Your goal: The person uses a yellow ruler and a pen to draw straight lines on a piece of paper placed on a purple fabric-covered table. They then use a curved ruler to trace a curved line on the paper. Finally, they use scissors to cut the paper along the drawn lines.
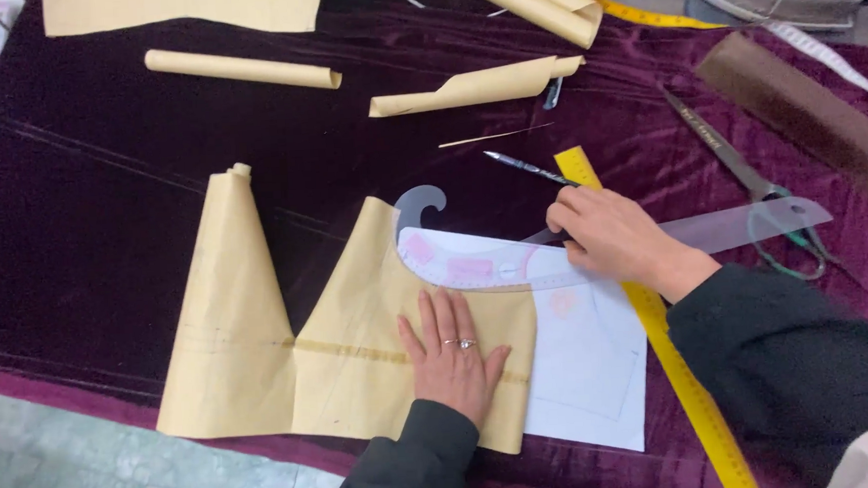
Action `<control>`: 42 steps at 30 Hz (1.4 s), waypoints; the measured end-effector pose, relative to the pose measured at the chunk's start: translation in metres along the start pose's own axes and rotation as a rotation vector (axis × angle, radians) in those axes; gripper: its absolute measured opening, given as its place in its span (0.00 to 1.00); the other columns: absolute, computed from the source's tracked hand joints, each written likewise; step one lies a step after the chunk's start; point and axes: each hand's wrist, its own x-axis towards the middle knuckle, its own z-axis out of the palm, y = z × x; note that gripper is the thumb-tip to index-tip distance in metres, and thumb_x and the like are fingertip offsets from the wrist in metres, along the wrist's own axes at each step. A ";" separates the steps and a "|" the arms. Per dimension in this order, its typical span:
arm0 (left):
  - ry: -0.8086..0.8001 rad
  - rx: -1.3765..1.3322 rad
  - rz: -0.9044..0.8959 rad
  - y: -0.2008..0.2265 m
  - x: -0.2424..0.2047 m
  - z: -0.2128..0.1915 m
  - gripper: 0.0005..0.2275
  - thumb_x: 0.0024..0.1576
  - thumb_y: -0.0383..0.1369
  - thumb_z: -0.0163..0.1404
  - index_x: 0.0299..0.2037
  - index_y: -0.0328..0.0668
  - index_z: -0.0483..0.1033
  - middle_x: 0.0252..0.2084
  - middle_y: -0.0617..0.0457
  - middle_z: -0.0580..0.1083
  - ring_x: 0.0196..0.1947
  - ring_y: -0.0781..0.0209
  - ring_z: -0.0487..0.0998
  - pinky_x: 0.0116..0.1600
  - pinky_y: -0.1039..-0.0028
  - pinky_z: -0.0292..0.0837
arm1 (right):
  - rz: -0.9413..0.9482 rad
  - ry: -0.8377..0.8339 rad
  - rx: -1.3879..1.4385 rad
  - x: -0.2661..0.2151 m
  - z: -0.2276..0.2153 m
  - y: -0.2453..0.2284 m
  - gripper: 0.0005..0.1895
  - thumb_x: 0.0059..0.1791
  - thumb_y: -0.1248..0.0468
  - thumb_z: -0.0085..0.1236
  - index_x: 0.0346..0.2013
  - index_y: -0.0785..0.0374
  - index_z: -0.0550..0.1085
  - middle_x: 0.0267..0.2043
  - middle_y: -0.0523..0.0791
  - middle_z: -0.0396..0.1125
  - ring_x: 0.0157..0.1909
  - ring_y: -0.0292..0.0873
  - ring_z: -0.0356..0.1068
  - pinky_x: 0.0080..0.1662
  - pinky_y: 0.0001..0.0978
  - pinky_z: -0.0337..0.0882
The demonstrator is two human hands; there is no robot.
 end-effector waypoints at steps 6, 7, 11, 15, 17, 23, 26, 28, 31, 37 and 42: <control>-0.035 -0.032 -0.008 0.000 0.000 -0.003 0.39 0.55 0.61 0.32 0.68 0.35 0.51 0.68 0.36 0.54 0.70 0.37 0.47 0.68 0.37 0.41 | 0.040 0.017 0.010 0.003 -0.001 0.000 0.06 0.37 0.69 0.48 0.26 0.57 0.64 0.31 0.43 0.59 0.33 0.46 0.62 0.30 0.41 0.63; -0.015 -0.034 -0.006 -0.001 0.000 -0.003 0.39 0.55 0.61 0.34 0.67 0.35 0.52 0.67 0.36 0.54 0.69 0.37 0.49 0.67 0.37 0.43 | 0.055 0.029 0.007 0.003 -0.003 0.003 0.05 0.36 0.68 0.48 0.25 0.57 0.63 0.31 0.43 0.59 0.33 0.47 0.62 0.30 0.42 0.63; -0.046 -0.038 -0.008 0.000 0.000 -0.001 0.39 0.56 0.61 0.30 0.68 0.35 0.50 0.68 0.35 0.52 0.70 0.37 0.47 0.68 0.36 0.41 | 0.193 -0.055 -0.055 -0.001 -0.022 0.014 0.08 0.38 0.62 0.56 0.26 0.56 0.65 0.36 0.42 0.60 0.39 0.43 0.63 0.31 0.39 0.69; -0.044 -0.033 -0.002 -0.001 0.000 -0.001 0.39 0.56 0.61 0.29 0.68 0.35 0.49 0.69 0.35 0.51 0.70 0.37 0.46 0.68 0.37 0.40 | 0.244 -0.016 -0.041 -0.005 -0.025 0.023 0.07 0.42 0.63 0.55 0.28 0.57 0.64 0.34 0.41 0.57 0.36 0.43 0.61 0.28 0.38 0.67; -0.047 -0.035 0.007 -0.001 0.000 -0.003 0.38 0.56 0.61 0.30 0.68 0.37 0.51 0.68 0.34 0.52 0.70 0.36 0.48 0.67 0.36 0.42 | 0.289 -0.097 -0.023 -0.005 -0.025 0.025 0.06 0.44 0.62 0.54 0.30 0.57 0.66 0.36 0.42 0.58 0.39 0.42 0.61 0.29 0.36 0.68; -0.091 -0.040 0.027 0.000 -0.001 0.000 0.34 0.57 0.60 0.26 0.68 0.45 0.51 0.69 0.33 0.50 0.71 0.33 0.44 0.67 0.33 0.38 | 0.381 -0.153 -0.019 -0.004 -0.025 0.016 0.06 0.46 0.62 0.52 0.36 0.58 0.69 0.40 0.43 0.61 0.43 0.44 0.64 0.36 0.39 0.71; -0.070 -0.044 0.032 0.000 -0.001 -0.001 0.34 0.58 0.59 0.27 0.68 0.45 0.52 0.68 0.32 0.51 0.70 0.33 0.45 0.67 0.33 0.40 | 0.475 -0.095 0.192 -0.011 -0.038 -0.014 0.08 0.48 0.61 0.54 0.41 0.58 0.71 0.44 0.44 0.62 0.45 0.43 0.65 0.46 0.39 0.70; -0.070 -0.051 0.035 0.000 -0.001 0.001 0.34 0.57 0.60 0.27 0.68 0.45 0.53 0.69 0.32 0.51 0.70 0.32 0.44 0.67 0.33 0.39 | 0.484 -0.042 0.379 -0.023 -0.033 -0.030 0.04 0.48 0.64 0.53 0.37 0.58 0.71 0.39 0.43 0.66 0.41 0.40 0.67 0.44 0.34 0.70; -0.066 -0.046 0.038 0.000 -0.002 0.002 0.36 0.56 0.61 0.27 0.68 0.45 0.52 0.69 0.31 0.51 0.70 0.32 0.45 0.66 0.33 0.39 | 0.625 -0.022 0.706 -0.040 -0.026 -0.059 0.03 0.47 0.64 0.54 0.34 0.57 0.73 0.36 0.40 0.71 0.36 0.36 0.70 0.42 0.28 0.68; -0.158 -0.135 0.050 -0.001 -0.001 0.000 0.41 0.54 0.65 0.29 0.68 0.41 0.47 0.69 0.30 0.43 0.70 0.30 0.36 0.65 0.32 0.32 | 0.973 0.039 1.231 -0.060 -0.012 -0.103 0.11 0.48 0.65 0.54 0.42 0.67 0.72 0.36 0.51 0.71 0.30 0.41 0.72 0.33 0.31 0.72; -0.314 -0.239 0.055 -0.001 -0.001 0.003 0.41 0.54 0.65 0.30 0.68 0.39 0.44 0.69 0.27 0.38 0.70 0.28 0.27 0.64 0.30 0.22 | 1.010 0.097 1.329 -0.058 -0.013 -0.117 0.18 0.48 0.65 0.55 0.50 0.73 0.70 0.46 0.60 0.70 0.31 0.44 0.73 0.35 0.33 0.75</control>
